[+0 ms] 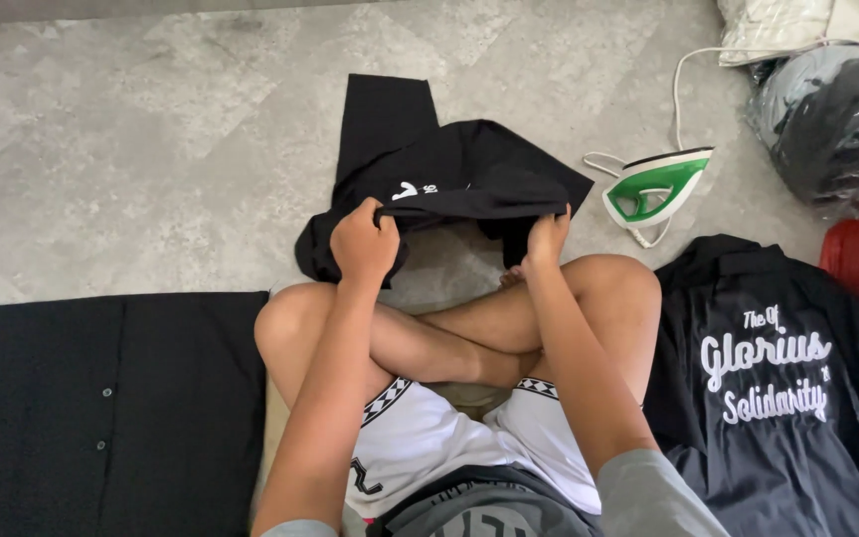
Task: The person is sitting on the floor, smoothing out black printed shirts and using a steam iron to press them.
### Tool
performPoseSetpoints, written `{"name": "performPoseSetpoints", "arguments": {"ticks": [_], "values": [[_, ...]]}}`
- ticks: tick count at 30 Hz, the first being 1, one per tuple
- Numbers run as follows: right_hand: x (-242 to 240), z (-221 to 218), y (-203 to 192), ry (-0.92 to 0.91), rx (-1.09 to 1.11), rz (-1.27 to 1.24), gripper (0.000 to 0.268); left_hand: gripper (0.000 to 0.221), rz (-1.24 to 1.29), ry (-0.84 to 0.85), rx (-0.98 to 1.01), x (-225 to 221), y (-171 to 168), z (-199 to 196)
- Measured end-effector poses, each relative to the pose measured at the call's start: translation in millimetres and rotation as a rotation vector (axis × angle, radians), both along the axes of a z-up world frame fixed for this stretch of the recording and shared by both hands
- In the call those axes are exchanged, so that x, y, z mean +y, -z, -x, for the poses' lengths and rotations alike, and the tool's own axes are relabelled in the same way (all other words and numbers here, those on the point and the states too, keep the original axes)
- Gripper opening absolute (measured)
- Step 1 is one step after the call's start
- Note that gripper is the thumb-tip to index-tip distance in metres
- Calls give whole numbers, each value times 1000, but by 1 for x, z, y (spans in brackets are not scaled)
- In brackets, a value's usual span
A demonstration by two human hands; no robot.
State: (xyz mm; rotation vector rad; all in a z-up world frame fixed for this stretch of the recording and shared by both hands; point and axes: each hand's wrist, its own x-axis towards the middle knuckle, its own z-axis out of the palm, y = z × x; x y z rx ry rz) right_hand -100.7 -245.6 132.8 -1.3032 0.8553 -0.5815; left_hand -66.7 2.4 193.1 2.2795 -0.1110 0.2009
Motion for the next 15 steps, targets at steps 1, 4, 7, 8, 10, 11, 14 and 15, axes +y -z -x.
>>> {"name": "performPoseSetpoints", "arguments": {"ticks": [1, 4, 7, 8, 10, 11, 14, 15], "values": [[-5, 2, 0, -1, -2, 3, 35, 14, 3, -1, -2, 4, -3, -5], [-17, 4, -10, 76, -75, 227, 4, 11, -82, -45, 0, 22, -25, -16], [-36, 5, -41, 58, -191, 442, 14, 13, -135, -53, 20, 44, -76, -18], [-46, 4, -53, -26, -174, 520, 15, 13, -176, -53, 24, 51, -93, -18], [-60, 7, -84, -112, -155, 596, 18, 14, -217, -55, 30, 66, -119, -19], [-64, 10, -104, -397, -46, 512, 14, 16, -196, 11, 96, 74, -126, -19], [-49, 26, -162, -933, 314, 566, 20, 26, -314, 186, 405, 73, -152, -6], [-40, 32, -183, -1172, 570, 709, 31, 59, -451, 302, 637, 67, -162, -1]]}}
